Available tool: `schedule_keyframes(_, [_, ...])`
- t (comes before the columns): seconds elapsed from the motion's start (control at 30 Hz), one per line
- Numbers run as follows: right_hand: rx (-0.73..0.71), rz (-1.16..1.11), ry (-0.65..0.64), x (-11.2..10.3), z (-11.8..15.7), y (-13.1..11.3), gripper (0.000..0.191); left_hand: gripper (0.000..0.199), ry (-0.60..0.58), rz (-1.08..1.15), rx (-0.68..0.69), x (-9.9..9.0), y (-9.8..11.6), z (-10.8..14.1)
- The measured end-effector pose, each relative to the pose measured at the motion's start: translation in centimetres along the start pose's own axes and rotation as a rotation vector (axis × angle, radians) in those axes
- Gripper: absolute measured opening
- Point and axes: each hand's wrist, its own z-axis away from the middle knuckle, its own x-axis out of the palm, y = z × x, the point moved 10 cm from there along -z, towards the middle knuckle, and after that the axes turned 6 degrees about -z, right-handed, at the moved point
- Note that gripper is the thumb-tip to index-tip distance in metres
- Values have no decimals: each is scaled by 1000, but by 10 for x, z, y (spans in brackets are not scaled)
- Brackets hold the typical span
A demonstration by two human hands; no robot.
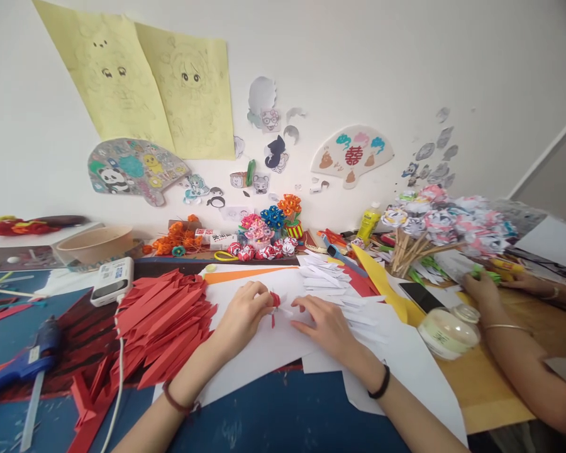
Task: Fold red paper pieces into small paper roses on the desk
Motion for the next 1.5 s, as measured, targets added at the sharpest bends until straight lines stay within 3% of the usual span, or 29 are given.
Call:
schedule_keyframes(0.23, [-252,110,-101,22,6,-25,22,11,-2,49,-1,17,-1,1])
schedule_keyframes(0.4, [-295,112,-94,23,9,-29,23,15,43,25,-19,12,-4,1])
schedule_keyframes(0.53, [-270,115,-22,17,8,-28,22,25,68,-180,127,3,20,5])
schedule_keyframes(0.63, [-240,99,47,11,7,-26,22,19,-18,-432,276,17,45,11])
schedule_keyframes(0.9, [-249,8,27,12,9,-29,28,18,32,-635,325,29,60,19])
schedule_keyframes(1.07, [-239,-99,-17,4,7,-31,22,21,49,-521,343,18,57,18])
schedule_keyframes(1.23, [-233,-115,36,-5,4,-28,19,27,44,-364,291,8,50,14])
schedule_keyframes(1.5, [-256,-97,84,-5,4,-26,20,23,88,-218,270,9,42,15])
